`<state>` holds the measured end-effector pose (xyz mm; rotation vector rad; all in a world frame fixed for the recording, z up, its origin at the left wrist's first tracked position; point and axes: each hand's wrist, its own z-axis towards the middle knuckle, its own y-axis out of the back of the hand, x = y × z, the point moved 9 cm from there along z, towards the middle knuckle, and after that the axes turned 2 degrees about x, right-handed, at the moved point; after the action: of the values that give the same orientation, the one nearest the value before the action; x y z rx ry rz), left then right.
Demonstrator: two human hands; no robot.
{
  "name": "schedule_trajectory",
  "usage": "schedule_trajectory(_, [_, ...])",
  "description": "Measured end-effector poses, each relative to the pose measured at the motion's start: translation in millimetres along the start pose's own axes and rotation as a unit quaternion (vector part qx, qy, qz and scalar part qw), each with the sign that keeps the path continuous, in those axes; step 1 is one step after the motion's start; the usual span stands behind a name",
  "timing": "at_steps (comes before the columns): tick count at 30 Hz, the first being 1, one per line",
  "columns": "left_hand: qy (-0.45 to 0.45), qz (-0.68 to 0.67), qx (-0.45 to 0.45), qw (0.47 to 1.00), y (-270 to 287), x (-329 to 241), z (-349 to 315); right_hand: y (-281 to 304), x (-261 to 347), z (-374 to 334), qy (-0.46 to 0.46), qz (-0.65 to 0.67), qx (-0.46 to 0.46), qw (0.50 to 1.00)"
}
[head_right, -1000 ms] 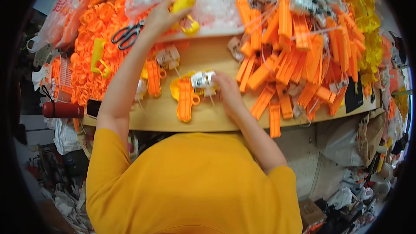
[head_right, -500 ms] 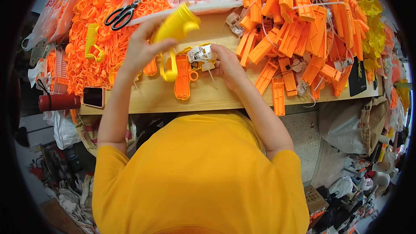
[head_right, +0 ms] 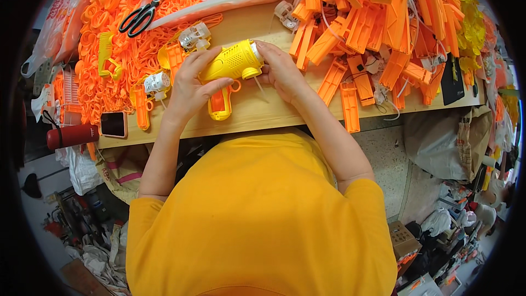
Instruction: Assembling plastic components to build toy guns at a factory workbench.
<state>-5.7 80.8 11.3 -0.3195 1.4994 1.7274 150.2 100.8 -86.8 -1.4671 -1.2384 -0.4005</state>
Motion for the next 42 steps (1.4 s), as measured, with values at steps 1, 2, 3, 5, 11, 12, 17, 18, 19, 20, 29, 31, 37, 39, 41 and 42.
schedule_trajectory(1, [0.0, 0.0, 0.001, 1.0, -1.2, 0.6, -0.2, -0.2, 0.6, -0.4, 0.001, 0.003, -0.001, 1.0])
schedule_trajectory(2, [0.001, 0.007, 0.0, 1.0, -2.2, 1.3, -0.1, -0.7, 1.2, -1.1, 0.001, 0.004, -0.001, 1.0])
schedule_trajectory(3, [0.001, 0.014, 0.0, 1.0, -3.0, 1.8, -0.1, -1.6, 1.6, -2.1, -0.003, -0.002, -0.001, 1.0])
schedule_trajectory(5, [0.007, 0.011, 0.003, 1.0, -3.3, 2.7, 0.0, -3.3, 2.6, -3.2, -0.007, -0.007, -0.001, 1.0])
schedule_trajectory(11, [0.004, 0.006, 0.007, 1.0, -5.7, 1.2, 0.9, -4.2, 3.3, -5.4, -0.016, -0.011, -0.009, 1.0])
schedule_trajectory(12, [0.003, 0.002, 0.004, 1.0, -5.6, 1.2, 1.0, -3.9, 2.9, -4.9, -0.014, -0.009, -0.005, 1.0])
schedule_trajectory(17, [-0.001, 0.015, 0.005, 1.0, -6.5, -1.2, 1.4, -2.0, -0.7, -0.5, -0.006, -0.006, 0.003, 1.0])
schedule_trajectory(18, [-0.002, 0.024, 0.003, 1.0, -6.3, -3.2, 1.4, -0.7, -1.8, 0.3, -0.008, -0.008, 0.001, 1.0])
schedule_trajectory(19, [0.0, 0.024, 0.003, 1.0, -6.0, -6.3, 1.1, 0.6, -2.8, 0.9, -0.009, -0.009, -0.002, 1.0])
schedule_trajectory(20, [0.017, 0.04, 0.011, 0.999, -6.9, -7.8, 0.4, 1.6, -3.5, 1.8, -0.011, -0.009, -0.002, 1.0])
schedule_trajectory(29, [-0.003, 0.083, -0.029, 0.996, -10.9, -18.4, -9.2, -19.0, 3.1, -7.4, -0.032, -0.063, -0.047, 0.996])
schedule_trajectory(31, [-0.015, 0.086, -0.036, 0.996, -10.7, -26.9, -9.5, -5.3, 7.1, -4.2, 0.047, -0.155, -0.113, 0.98])
schedule_trajectory(37, [0.005, -0.156, -0.142, 0.977, 9.1, -10.9, -15.4, -30.7, 39.5, -46.9, 0.305, -0.146, -0.061, 0.939])
schedule_trajectory(39, [0.154, -0.364, -0.19, 0.899, 5.9, 22.4, -20.8, -41.6, 50.2, -57.7, 0.388, -0.184, -0.016, 0.903])
schedule_trajectory(41, [0.189, -0.418, -0.163, 0.873, -1.8, 25.4, -16.1, -43.5, 55.4, -64.3, 0.417, -0.209, -0.019, 0.884])
schedule_trajectory(42, [0.224, -0.469, -0.138, 0.843, -9.6, 28.8, -16.8, -48.1, 59.0, -69.2, 0.447, -0.233, -0.019, 0.864])
